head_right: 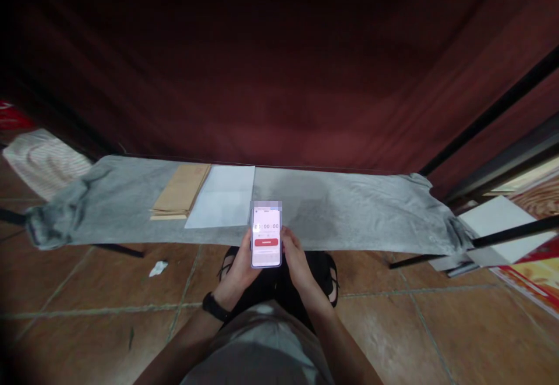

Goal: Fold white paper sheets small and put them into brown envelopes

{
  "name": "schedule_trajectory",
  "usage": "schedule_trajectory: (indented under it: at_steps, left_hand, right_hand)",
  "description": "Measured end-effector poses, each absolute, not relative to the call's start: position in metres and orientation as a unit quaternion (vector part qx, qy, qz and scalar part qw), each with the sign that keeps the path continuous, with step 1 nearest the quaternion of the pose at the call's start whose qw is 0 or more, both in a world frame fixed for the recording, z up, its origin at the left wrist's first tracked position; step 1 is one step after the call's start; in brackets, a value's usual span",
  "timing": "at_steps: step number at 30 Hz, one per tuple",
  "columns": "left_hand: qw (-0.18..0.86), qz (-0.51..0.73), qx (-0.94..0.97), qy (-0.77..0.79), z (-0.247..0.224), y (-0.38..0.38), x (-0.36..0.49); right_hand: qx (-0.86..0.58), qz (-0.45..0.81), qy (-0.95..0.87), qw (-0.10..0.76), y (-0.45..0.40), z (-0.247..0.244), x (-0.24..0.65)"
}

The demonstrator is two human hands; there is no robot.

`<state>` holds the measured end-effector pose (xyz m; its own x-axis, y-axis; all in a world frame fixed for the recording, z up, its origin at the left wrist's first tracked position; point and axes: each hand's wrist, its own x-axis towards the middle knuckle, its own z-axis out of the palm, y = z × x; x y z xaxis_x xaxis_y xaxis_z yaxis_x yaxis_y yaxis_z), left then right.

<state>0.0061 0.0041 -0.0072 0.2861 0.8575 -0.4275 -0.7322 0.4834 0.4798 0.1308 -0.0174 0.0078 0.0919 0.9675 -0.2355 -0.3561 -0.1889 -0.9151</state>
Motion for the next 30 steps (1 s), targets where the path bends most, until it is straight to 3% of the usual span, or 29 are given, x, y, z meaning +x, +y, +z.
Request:
schedule_trajectory:
  at_steps: [30]
  left_hand:
    - [0.794, 0.501, 0.094, 0.331, -0.016, 0.012, 0.015]
  right_hand:
    - [-0.541, 0.558, -0.286, 0.560, -0.011, 0.009, 0.132]
